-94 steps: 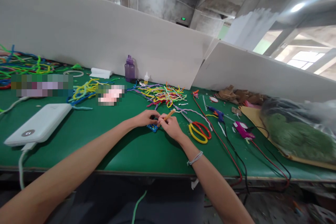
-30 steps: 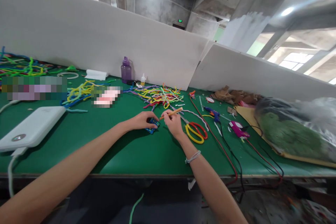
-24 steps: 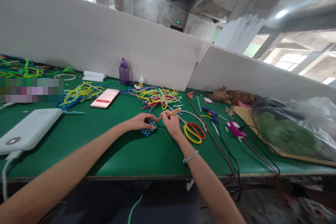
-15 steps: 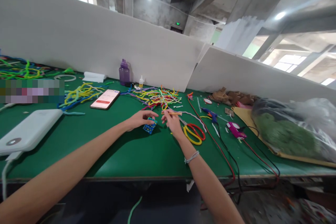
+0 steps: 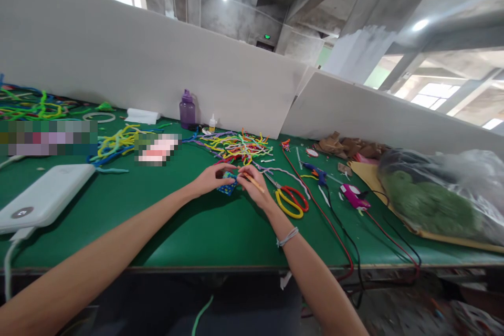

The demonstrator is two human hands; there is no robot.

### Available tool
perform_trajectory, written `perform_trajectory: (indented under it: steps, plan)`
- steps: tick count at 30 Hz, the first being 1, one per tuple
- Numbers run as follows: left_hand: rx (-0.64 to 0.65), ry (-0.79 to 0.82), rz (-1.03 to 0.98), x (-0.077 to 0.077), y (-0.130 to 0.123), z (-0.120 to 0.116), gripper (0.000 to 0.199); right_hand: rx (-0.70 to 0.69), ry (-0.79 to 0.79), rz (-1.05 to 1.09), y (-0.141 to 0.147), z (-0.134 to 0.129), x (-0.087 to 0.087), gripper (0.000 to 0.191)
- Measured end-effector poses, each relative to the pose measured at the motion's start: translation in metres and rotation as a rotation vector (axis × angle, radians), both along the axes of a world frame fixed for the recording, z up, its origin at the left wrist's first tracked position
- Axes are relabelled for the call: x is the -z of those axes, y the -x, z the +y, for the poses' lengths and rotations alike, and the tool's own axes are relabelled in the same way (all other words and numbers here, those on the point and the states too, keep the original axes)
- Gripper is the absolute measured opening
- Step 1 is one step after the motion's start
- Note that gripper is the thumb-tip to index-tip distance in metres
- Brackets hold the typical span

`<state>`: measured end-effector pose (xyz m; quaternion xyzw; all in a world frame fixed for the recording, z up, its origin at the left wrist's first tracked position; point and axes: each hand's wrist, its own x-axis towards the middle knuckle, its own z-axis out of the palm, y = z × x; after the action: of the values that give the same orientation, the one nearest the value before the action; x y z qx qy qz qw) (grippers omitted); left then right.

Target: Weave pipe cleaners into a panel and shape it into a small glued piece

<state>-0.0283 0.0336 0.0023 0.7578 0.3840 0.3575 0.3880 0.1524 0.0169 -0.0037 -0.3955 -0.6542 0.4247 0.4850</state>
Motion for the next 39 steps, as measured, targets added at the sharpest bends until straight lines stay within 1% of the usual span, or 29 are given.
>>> perform_trajectory:
  steps: [4, 6, 9, 11, 15, 19, 24, 27, 33, 36, 39]
  plan:
    - [0.008, 0.052, 0.056, 0.0010, 0.0011, 0.0010, 0.042, 0.080, -0.019, 0.086, -0.0032, 0.0026, -0.0040, 0.018]
    - [-0.019, 0.043, 0.114, 0.0016, 0.0022, 0.0018, 0.042, 0.106, -0.014, 0.098, -0.0042, 0.0032, -0.0050, 0.019]
    - [-0.064, 0.002, 0.157, 0.0007, 0.0041, 0.0021, 0.042, 0.095, -0.008, 0.110, -0.0042, 0.0033, -0.0043, 0.018]
    - [-0.068, -0.022, 0.162, -0.0007, 0.0052, 0.0017, 0.042, 0.068, 0.009, 0.118, -0.0034, 0.0029, -0.0034, 0.019]
    - [-0.019, -0.029, 0.159, -0.0013, 0.0063, 0.0016, 0.041, 0.033, 0.069, 0.130, -0.0022, 0.0015, -0.0032, 0.024]
    - [0.064, -0.018, 0.152, 0.0014, 0.0062, 0.0028, 0.039, 0.000, 0.080, 0.133, -0.0029, 0.0012, -0.0026, 0.029]
    - [0.140, 0.014, 0.155, 0.0042, 0.0068, 0.0036, 0.038, -0.019, 0.035, 0.070, -0.0040, 0.0020, 0.0023, 0.023]
    - [0.161, 0.022, 0.156, 0.0051, 0.0077, 0.0045, 0.038, -0.030, 0.029, 0.048, -0.0044, 0.0015, 0.0024, 0.021]
    - [0.192, 0.039, 0.151, 0.0024, 0.0084, 0.0038, 0.037, -0.088, 0.055, 0.061, -0.0059, 0.0001, -0.0017, 0.028]
    - [0.145, 0.030, 0.142, 0.0004, 0.0070, 0.0017, 0.038, -0.088, 0.043, 0.060, -0.0064, 0.0007, -0.0007, 0.026]
    - [0.078, -0.034, 0.101, -0.0001, 0.0055, 0.0007, 0.038, -0.085, 0.067, 0.076, -0.0059, 0.0006, -0.0002, 0.027]
